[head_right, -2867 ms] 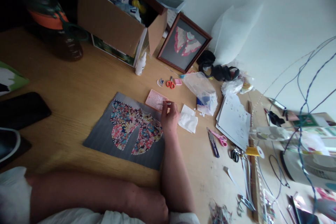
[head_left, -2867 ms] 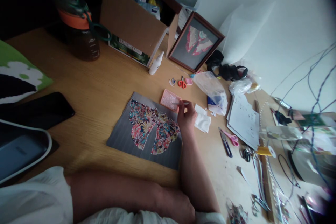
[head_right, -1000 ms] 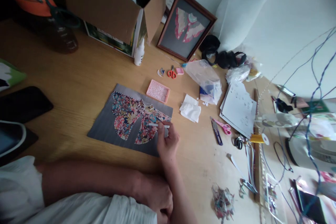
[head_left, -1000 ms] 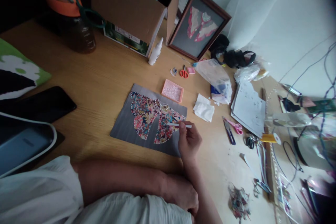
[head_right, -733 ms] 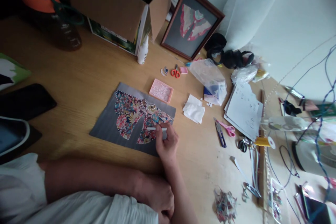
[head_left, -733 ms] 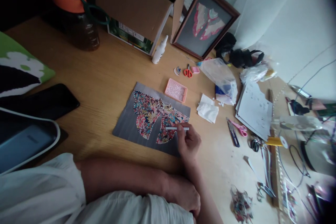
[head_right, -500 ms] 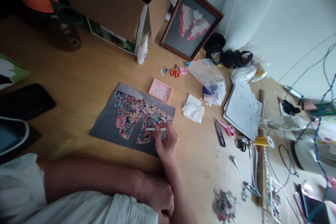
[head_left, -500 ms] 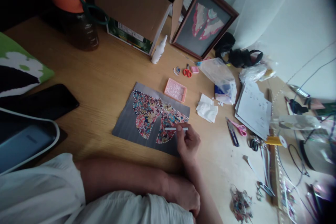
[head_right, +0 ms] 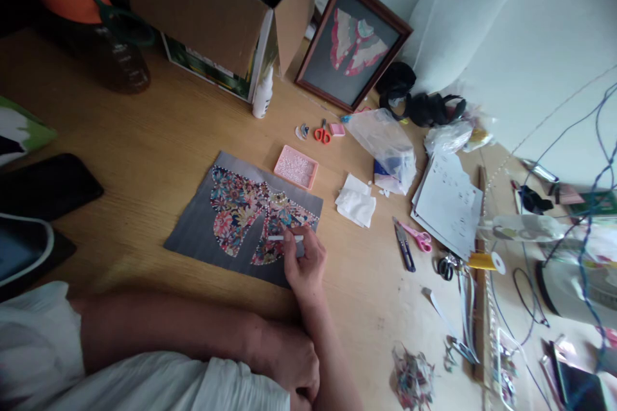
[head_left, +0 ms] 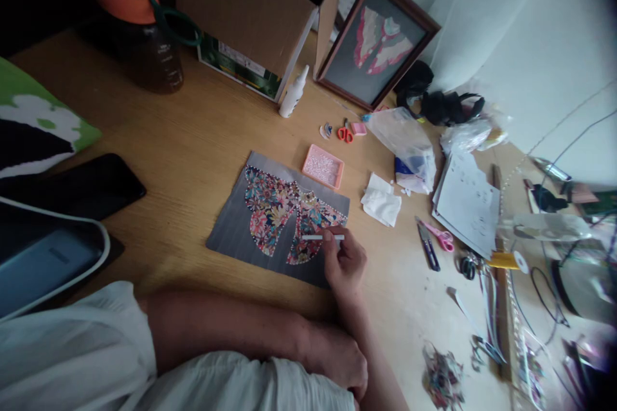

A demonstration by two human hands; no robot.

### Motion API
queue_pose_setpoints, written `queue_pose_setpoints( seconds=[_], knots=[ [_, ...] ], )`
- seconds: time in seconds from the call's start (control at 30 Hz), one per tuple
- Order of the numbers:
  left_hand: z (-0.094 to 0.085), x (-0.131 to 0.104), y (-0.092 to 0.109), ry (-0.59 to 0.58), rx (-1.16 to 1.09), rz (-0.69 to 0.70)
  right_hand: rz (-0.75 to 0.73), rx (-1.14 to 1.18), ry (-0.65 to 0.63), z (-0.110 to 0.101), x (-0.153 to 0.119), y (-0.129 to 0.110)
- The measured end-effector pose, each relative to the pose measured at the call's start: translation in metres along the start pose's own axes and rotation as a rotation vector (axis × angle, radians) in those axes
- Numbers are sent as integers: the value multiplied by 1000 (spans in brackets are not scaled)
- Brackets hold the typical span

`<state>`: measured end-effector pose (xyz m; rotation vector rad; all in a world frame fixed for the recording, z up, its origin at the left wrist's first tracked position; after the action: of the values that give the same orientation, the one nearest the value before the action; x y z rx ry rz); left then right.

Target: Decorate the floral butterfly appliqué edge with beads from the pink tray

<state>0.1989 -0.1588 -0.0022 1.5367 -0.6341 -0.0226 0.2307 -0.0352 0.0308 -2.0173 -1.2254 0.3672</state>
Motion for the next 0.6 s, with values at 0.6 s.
queue_pose_setpoints(
  seconds=[0.6],
  knots=[
    [2,3,-2,7,8,-16,-63,29,-37,1,-2,-6]
  ],
)
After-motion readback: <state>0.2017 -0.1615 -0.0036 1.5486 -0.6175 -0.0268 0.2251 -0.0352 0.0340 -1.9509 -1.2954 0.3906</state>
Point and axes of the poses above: each hand's wrist, its own x-axis towards the middle knuckle, its own z-axis out of the palm, y = z × x, the point moved 7 cm from there along x, towards the middle knuckle, and after that the axes turned 15 degrees about z, right-handed, at the moved point
